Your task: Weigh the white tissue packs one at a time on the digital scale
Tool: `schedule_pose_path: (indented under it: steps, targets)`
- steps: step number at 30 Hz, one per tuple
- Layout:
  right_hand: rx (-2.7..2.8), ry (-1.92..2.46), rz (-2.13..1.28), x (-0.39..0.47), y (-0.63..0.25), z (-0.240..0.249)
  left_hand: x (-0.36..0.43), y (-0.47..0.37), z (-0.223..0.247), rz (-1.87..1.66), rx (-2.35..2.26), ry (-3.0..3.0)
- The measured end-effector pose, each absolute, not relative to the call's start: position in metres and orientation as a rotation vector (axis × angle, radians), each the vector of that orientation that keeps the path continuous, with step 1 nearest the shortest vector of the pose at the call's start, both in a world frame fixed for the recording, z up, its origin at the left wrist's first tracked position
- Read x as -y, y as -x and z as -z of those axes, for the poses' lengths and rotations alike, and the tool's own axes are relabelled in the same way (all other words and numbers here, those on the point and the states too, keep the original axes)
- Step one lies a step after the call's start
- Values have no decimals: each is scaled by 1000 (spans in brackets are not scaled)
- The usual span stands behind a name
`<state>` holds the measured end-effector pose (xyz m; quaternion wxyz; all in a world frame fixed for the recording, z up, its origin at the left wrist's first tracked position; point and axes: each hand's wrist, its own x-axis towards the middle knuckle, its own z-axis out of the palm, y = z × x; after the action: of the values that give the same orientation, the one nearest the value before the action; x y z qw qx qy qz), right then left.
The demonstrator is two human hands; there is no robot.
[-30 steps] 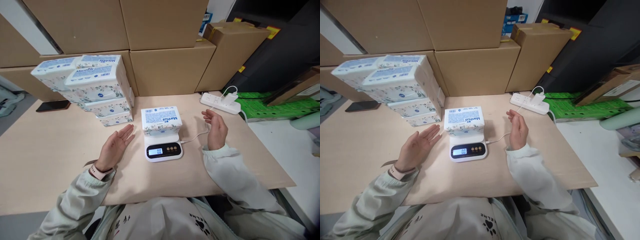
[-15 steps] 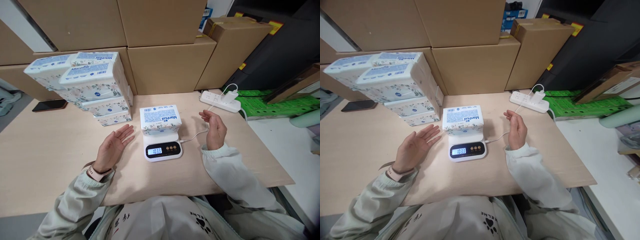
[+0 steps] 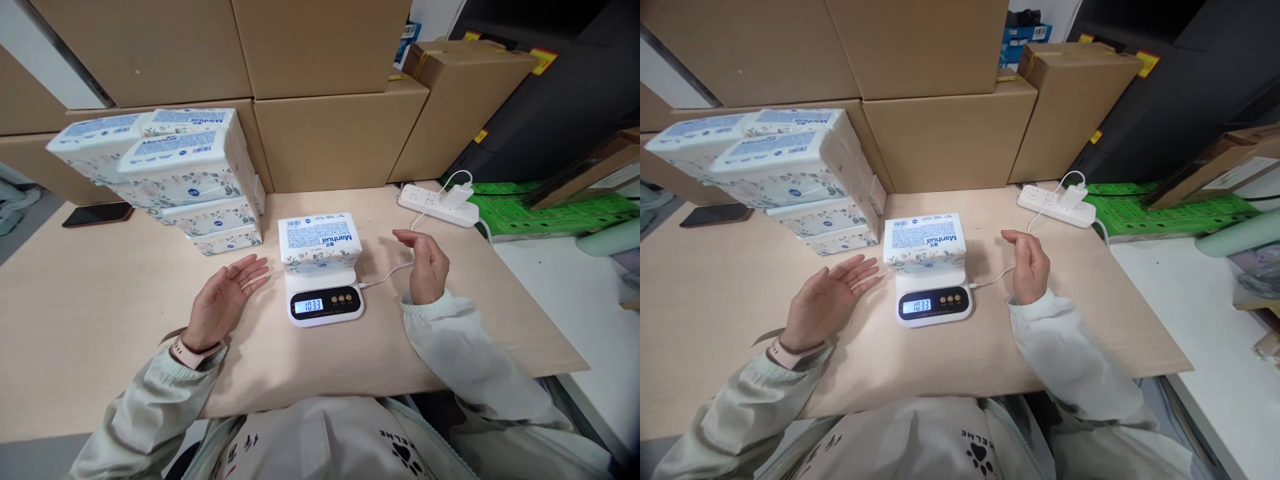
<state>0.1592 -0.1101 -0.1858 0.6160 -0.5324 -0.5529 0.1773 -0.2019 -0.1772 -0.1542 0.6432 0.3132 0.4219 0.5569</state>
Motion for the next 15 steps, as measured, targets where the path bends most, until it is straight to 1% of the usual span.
schedule_pose_path:
  steps: [15]
  targets:
    - [1353,1147,-396,115,-156,181,180,205,145,-1312,-981,-741]
